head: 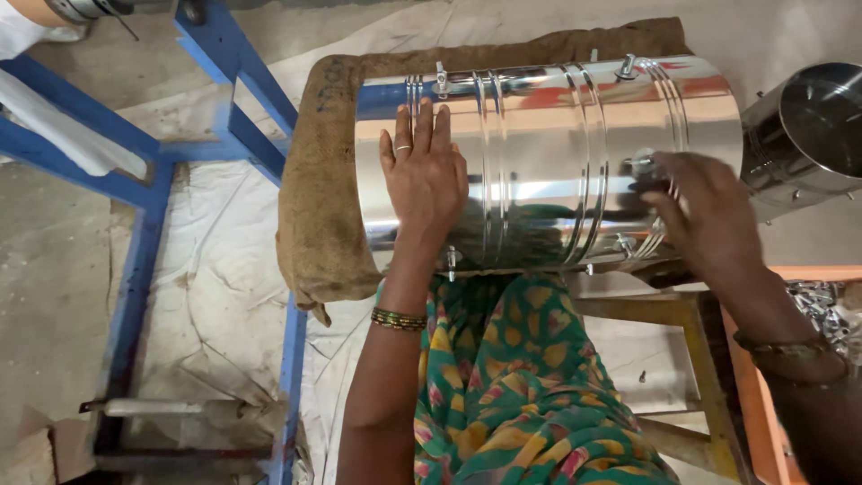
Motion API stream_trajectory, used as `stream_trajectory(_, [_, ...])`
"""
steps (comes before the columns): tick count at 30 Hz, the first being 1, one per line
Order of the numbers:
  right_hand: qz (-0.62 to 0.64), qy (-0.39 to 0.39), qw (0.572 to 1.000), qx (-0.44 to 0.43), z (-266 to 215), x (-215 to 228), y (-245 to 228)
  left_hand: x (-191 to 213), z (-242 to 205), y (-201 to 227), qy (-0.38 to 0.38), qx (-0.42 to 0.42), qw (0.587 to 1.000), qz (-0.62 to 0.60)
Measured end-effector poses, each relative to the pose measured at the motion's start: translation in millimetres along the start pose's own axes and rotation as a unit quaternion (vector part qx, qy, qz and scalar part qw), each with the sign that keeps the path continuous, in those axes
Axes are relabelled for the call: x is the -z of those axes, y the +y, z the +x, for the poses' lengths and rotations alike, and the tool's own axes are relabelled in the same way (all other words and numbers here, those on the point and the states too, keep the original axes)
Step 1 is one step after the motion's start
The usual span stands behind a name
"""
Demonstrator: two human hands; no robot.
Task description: The person sits on the floor and repeatedly tightens bolts on a large cylindrical metal container using a wrench. The container rests on a cloth-covered support, and the person rotates it to access different bolt locations.
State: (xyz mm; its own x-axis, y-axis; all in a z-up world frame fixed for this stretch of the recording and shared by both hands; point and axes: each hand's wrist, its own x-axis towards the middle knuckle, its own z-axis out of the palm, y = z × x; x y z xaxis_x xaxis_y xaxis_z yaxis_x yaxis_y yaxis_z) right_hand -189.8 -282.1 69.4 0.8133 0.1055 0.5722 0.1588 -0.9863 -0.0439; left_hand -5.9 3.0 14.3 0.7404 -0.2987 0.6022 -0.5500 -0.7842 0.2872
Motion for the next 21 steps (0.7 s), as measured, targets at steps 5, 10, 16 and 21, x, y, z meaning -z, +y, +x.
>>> stream_trajectory(5, [-0.079, -0.066, 0.994, 0.041, 15.2, -4.9, -8.9, 0.7, -1.3, 0.4, 0.008, 0.002, 1.000, -0.019])
stream_trajectory(10, [-0.133, -0.093, 0.984, 0.072, 24.6, -3.3, 0.8, -1.4, -0.4, 2.0, 0.016, 0.005, 0.999, -0.027])
stream_trajectory(16, [-0.213, -0.170, 0.957, 0.101, 34.2, -0.6, 16.4, -1.2, -1.7, 0.4, 0.017, 0.001, 0.999, -0.044])
stream_trajectory(21, [-0.302, -0.226, 0.915, 0.145, 38.2, -2.6, 28.6, -4.2, 0.1, -1.9, 0.015, -0.006, 0.999, -0.039])
